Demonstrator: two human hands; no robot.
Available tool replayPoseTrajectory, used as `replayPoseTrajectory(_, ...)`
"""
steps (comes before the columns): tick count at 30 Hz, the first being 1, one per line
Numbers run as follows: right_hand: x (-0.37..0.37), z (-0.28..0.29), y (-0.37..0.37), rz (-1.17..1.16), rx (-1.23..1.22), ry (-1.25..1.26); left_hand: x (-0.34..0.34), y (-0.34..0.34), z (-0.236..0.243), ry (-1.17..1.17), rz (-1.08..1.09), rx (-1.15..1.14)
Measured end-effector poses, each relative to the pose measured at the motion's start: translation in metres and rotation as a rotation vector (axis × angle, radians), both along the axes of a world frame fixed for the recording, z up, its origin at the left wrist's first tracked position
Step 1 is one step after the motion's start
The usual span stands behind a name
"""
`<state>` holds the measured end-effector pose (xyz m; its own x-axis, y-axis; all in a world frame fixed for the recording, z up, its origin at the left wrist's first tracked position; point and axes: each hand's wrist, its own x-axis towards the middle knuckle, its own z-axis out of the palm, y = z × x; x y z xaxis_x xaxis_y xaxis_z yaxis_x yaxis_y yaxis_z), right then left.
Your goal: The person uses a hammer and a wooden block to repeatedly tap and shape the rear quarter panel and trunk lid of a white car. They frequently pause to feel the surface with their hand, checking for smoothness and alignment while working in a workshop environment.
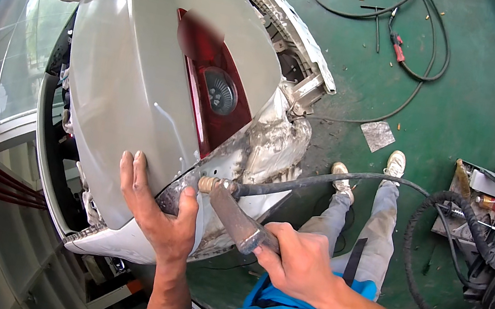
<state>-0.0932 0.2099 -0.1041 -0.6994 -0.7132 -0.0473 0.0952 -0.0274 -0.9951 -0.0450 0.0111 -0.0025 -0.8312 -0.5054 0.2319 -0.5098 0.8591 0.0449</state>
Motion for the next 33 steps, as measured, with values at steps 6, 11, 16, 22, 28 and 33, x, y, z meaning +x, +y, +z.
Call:
replayPoseTrajectory(6, 0.01, 0.014, -0.025, -0.064, 0.057, -0.03, 0.023, -0.016, 0.01, -0.047, -0.148, 0.071)
replayPoseTrajectory(11, 0.015, 0.011, -0.035, -0.042, 0.091, 0.089, 0.033, -0.022, 0.002, -0.018, -0.21, -0.007)
replayPoseTrajectory(16, 0.026, 0.002, -0.041, -0.113, 0.065, 0.157, 0.033, -0.022, 0.002, -0.006, -0.215, -0.008)
replayPoseTrajectory(22, 0.03, 0.002, -0.046, -0.102, 0.118, 0.173, 0.032, -0.022, 0.002, -0.007, -0.22, -0.022)
replayPoseTrajectory(28, 0.023, -0.009, -0.046, -0.105, 0.059, 0.279, 0.032, -0.021, 0.007, -0.037, -0.21, 0.014)
replayPoseTrajectory(33, 0.021, -0.015, -0.048, -0.136, 0.067, 0.297, 0.032, -0.021, 0.007, -0.042, -0.203, 0.003)
